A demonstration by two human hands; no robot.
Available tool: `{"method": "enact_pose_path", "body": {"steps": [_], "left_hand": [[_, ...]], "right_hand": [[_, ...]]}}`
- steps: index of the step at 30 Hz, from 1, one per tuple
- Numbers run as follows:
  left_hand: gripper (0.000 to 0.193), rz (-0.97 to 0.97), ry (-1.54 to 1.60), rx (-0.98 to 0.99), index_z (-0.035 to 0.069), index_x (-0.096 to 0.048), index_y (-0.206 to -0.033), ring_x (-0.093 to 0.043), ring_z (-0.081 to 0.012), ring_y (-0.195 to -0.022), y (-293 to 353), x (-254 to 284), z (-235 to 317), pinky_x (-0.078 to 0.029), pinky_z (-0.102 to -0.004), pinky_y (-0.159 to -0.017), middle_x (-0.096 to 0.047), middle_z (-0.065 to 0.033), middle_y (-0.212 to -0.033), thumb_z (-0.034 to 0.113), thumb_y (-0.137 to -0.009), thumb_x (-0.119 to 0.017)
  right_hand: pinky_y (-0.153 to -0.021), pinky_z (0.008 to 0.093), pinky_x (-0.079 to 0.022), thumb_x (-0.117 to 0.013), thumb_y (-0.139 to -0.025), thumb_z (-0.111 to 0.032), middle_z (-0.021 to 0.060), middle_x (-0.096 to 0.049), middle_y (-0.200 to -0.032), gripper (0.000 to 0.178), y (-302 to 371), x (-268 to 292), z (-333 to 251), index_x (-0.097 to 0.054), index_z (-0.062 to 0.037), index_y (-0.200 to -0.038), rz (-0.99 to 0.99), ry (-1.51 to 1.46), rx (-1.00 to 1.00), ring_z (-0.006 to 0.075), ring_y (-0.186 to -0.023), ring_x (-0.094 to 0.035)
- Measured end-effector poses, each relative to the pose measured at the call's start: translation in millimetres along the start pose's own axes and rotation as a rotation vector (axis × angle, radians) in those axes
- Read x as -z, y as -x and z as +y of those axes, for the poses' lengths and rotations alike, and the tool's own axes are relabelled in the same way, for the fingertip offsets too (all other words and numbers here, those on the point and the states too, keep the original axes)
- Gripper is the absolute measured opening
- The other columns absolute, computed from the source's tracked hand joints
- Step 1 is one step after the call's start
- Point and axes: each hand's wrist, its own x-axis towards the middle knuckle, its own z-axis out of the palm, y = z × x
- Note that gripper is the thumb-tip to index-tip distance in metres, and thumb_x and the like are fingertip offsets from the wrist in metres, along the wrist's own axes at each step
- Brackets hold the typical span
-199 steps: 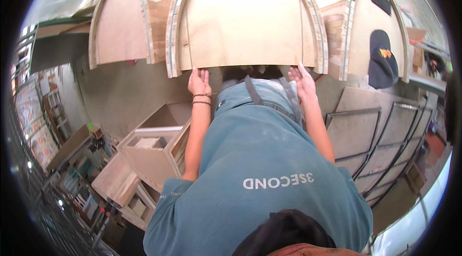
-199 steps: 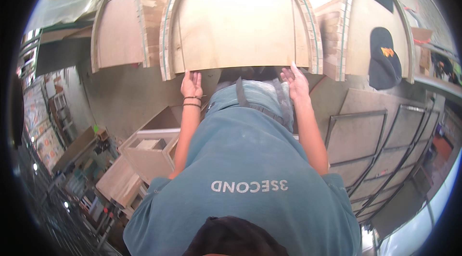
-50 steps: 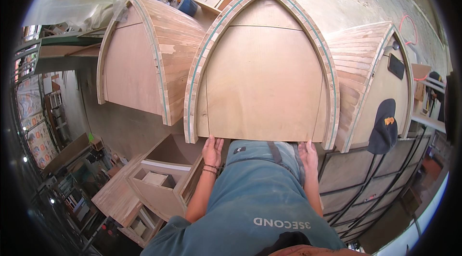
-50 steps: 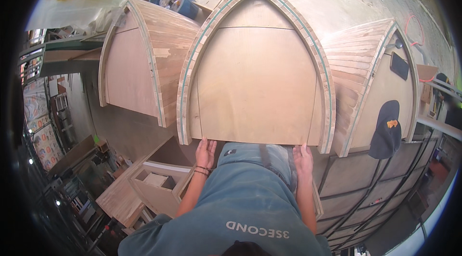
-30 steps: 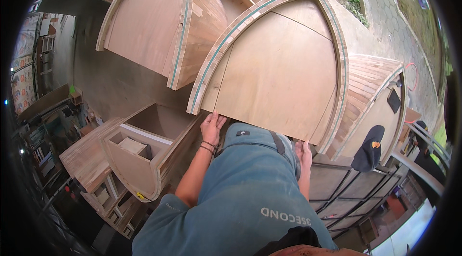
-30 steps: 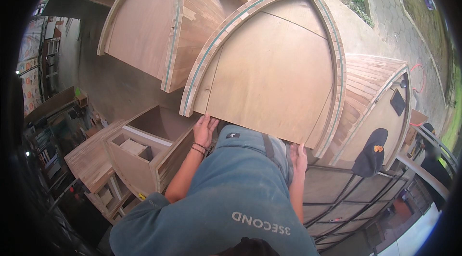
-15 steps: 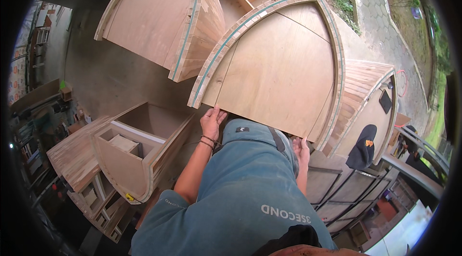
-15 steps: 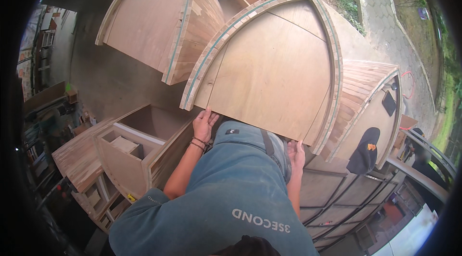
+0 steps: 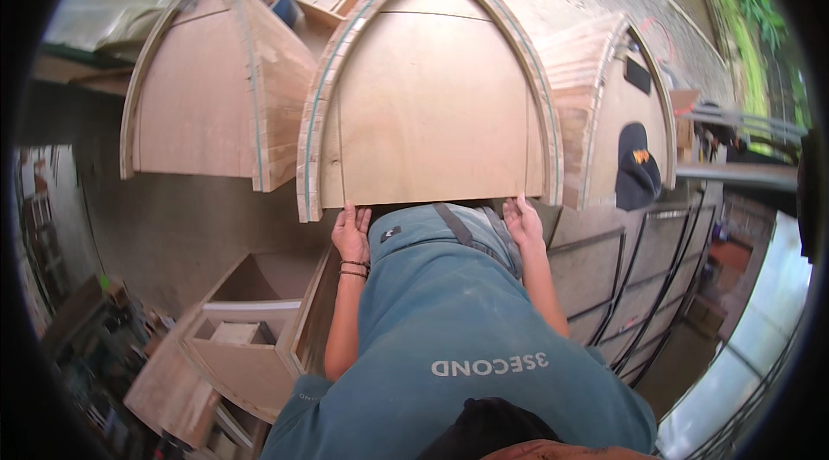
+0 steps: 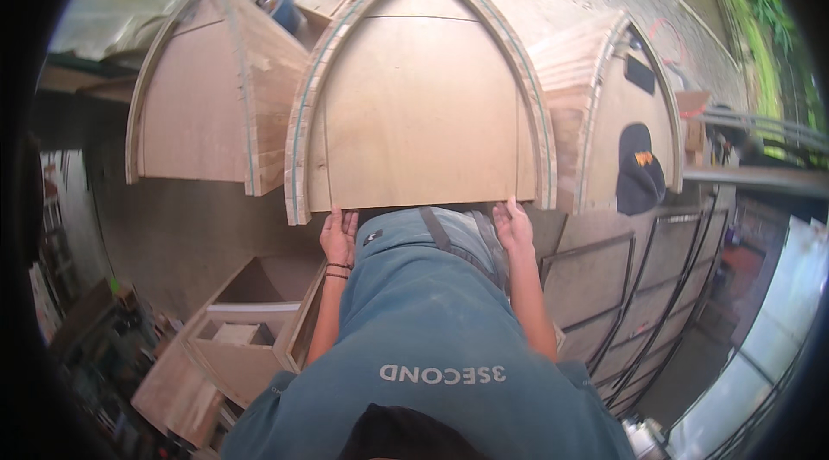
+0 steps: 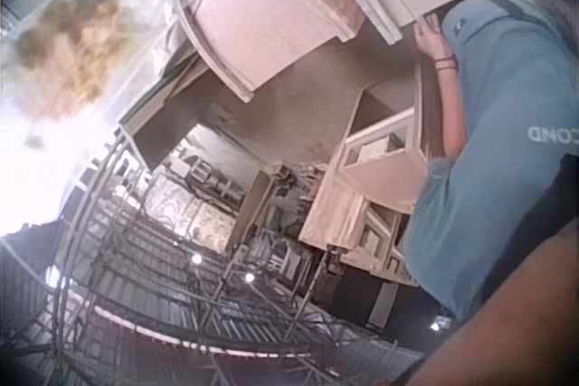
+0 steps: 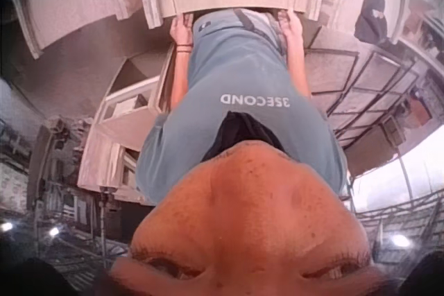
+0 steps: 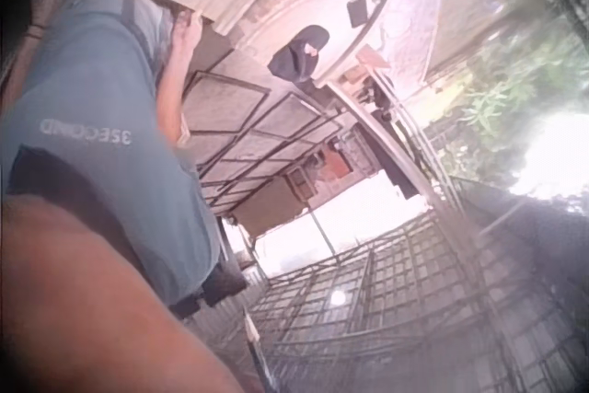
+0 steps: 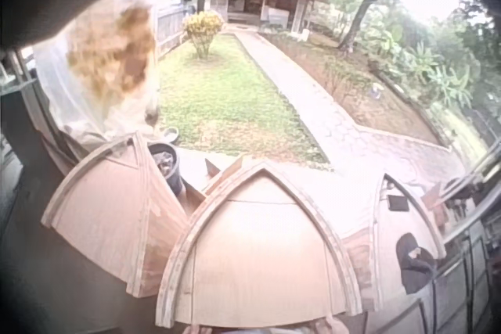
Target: The person marks a curved line on a piece of plywood using a pencil and a flexible template. They then use an electric sander to smooth the edges of the plywood. Finally, they manually sand the edges with a sanding block and fit the piece into a curved wooden frame.
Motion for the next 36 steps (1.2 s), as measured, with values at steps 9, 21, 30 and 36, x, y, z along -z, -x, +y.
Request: {"method": "enact_pose_path", "body": {"steps": [9,21,30,36], "left_hand": [[0.033,-0.035,-0.076,0.036,-0.001,-0.06,-0.118,-0.067,-0.0204,-0.106,-4,5,7,-0.056,-0.0353,-0.099,-0.067,-0.0103,-0.116,0.028,-0.102,-0.062],[0.035,-0.072,-0.059,0.016,-0.001,-0.058,-0.123,-0.066,-0.0169,-0.102,-2,2,9,-0.057,-0.0334,-0.099,-0.067,-0.0086,-0.113,0.027,-0.101,-0.063],[0.033,-0.046,-0.076,0.005,-0.001,-0.06,-0.119,-0.066,-0.0159,-0.101,-1,1,10,-0.057,-0.0328,-0.097,-0.067,-0.0083,-0.112,0.026,-0.101,-0.063],[0.032,-0.02,-0.073,-0.004,-0.001,-0.06,-0.118,-0.066,-0.0159,-0.1,1,-2,9,-0.056,-0.0337,-0.098,-0.067,-0.0079,-0.109,0.027,-0.101,-0.064]], "right_hand": [[-0.085,0.0326,-0.054,-0.062,-0.101,-0.019,0.0048,-0.064,-0.11,0.023,7,-12,7,-0.059,-0.0043,-0.118,-0.008,-0.094,0.054,0.0181,-0.101,-0.062],[-0.077,0.0318,-0.057,-0.065,-0.099,-0.015,0.0078,-0.063,-0.105,0.02,0,-10,10,-0.058,-0.0016,-0.113,0.024,-0.169,0.031,0.0204,-0.094,-0.064],[-0.077,0.0322,-0.057,-0.064,-0.1,-0.014,0.0084,-0.063,-0.104,0.018,2,-12,10,-0.059,-0.0011,-0.112,0.036,-0.158,0.036,0.0202,-0.094,-0.064],[-0.078,0.0321,-0.056,-0.063,-0.1,-0.013,0.0078,-0.063,-0.104,0.016,3,-12,9,-0.059,-0.0018,-0.111,0.039,-0.132,0.033,0.0196,-0.094,-0.064]]}}
